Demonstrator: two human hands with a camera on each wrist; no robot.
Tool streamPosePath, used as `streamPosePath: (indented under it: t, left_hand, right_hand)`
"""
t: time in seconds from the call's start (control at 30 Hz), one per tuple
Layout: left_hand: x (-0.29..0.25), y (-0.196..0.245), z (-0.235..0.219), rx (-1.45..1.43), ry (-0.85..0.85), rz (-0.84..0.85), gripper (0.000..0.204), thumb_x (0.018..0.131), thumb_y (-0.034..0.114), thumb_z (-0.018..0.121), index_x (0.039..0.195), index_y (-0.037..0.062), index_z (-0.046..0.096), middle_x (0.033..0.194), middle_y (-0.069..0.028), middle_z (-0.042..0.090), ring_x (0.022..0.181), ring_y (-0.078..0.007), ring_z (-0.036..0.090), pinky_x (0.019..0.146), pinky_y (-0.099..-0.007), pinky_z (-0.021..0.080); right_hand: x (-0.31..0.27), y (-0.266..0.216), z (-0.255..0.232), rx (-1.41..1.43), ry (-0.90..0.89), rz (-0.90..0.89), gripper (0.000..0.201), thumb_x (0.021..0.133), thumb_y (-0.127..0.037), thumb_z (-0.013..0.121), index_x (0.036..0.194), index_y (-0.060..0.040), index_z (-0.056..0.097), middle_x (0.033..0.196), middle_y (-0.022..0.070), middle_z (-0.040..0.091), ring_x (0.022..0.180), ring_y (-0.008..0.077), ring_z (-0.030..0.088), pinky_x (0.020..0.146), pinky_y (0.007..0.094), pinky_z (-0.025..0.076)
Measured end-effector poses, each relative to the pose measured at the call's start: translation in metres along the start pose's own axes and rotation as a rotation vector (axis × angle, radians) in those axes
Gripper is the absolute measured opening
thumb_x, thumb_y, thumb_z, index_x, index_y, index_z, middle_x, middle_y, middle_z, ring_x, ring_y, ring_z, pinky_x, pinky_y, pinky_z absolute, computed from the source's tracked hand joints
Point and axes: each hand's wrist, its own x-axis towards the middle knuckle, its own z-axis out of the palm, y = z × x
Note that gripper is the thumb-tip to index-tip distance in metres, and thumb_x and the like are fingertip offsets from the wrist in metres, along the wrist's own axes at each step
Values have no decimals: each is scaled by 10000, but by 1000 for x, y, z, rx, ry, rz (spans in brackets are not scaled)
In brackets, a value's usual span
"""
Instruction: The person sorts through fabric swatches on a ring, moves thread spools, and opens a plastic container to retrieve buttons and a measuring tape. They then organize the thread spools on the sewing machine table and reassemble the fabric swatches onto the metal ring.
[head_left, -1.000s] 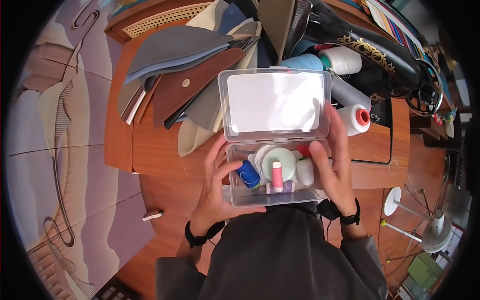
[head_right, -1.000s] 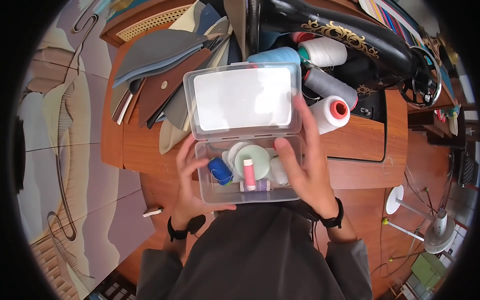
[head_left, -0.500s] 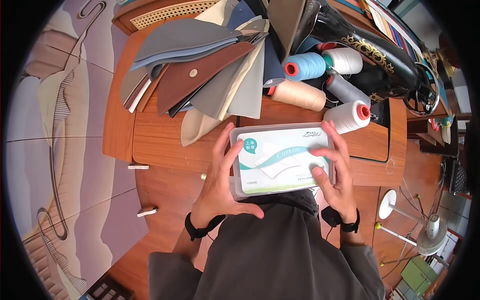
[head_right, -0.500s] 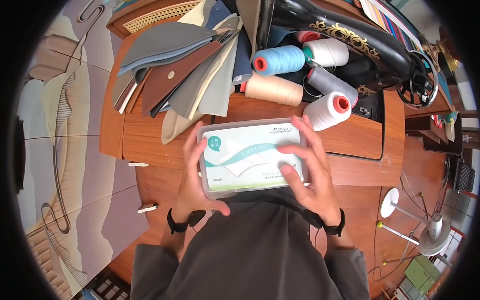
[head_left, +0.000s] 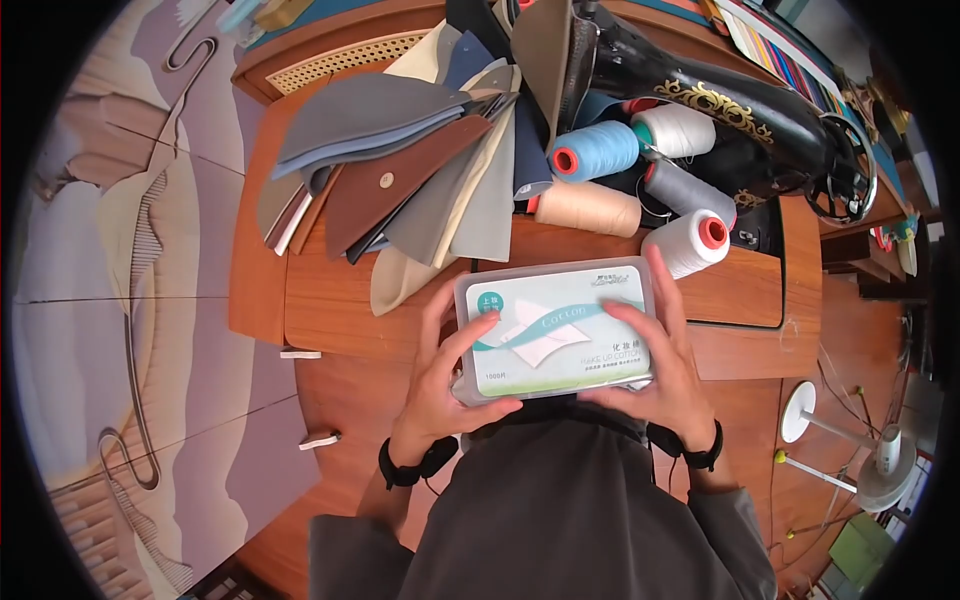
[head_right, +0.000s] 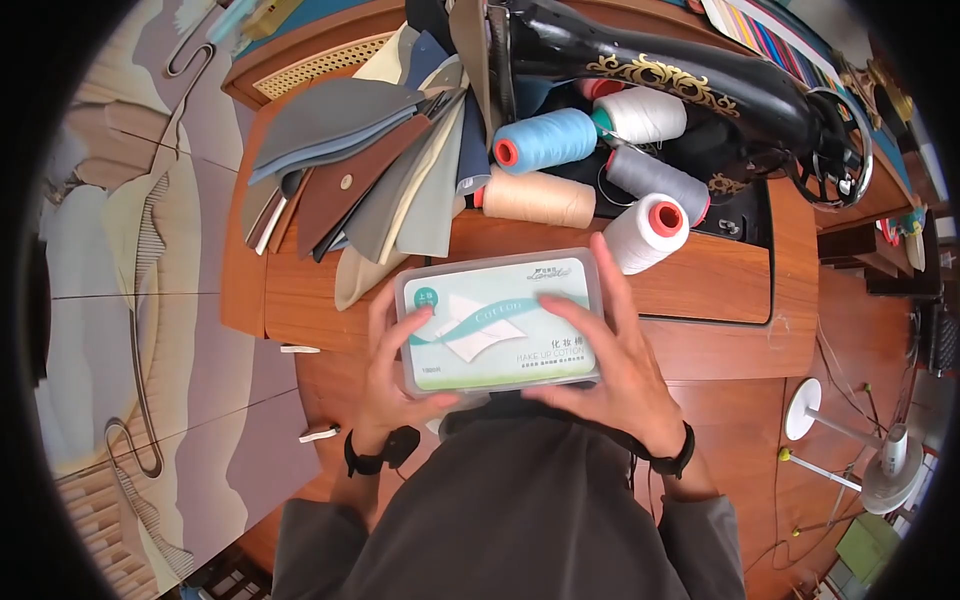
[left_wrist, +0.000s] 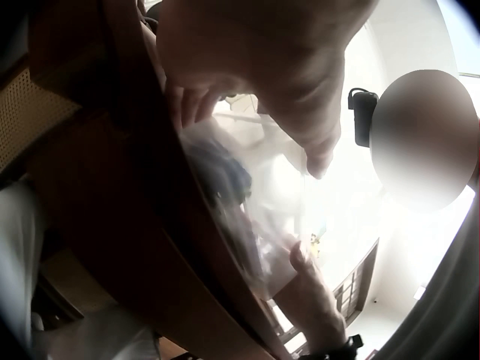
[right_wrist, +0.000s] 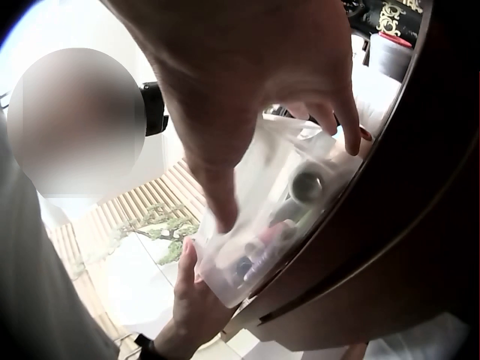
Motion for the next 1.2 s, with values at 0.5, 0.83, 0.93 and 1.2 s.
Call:
streamPosePath:
  t: [0.5, 0.83, 0.93, 1.2]
  left_hand:
    - [11, 11, 2, -305, 59, -229, 908, 701, 304, 882, 1424, 69, 386, 1441, -213, 333, 1358, -345, 379, 1108, -455, 344]
    - [14, 18, -2, -209, 78, -216, 829, 692, 296, 889, 1379, 64, 488, 1424, -214, 384, 1334, -351, 432, 1073, -450, 396]
    - [15, 18, -4, -155, 88, -166, 820, 679, 301, 899, 1369, 69, 521, 1429, -229, 395, 1324, -364, 451, 1056, -450, 418]
    - [18, 34, -26, -34, 87, -115, 885, 621, 340, 933, 1363, 69, 535, 1468, -288, 368, 1368, -437, 405, 1076, -509, 391]
  right_hand:
    - [6, -21, 7, 92, 299, 41, 727, 643, -311, 929, 1230, -53, 587, 1462, 252, 454, 1375, 410, 436, 1082, 477, 422]
    - [7, -26, -4, -171, 100, -264, 453, 677, -208, 857, 1119, -216, 756, 1335, 83, 580, 1284, 352, 491, 1100, 564, 361]
    - [9, -32, -4, -148, 92, -227, 489, 668, -208, 862, 1139, -195, 729, 1318, 71, 587, 1261, 338, 508, 1096, 564, 367]
    - [6, -23, -4, -317, 51, -379, 488, 687, -233, 856, 1140, -156, 693, 1290, 36, 593, 1176, 282, 570, 1077, 550, 403]
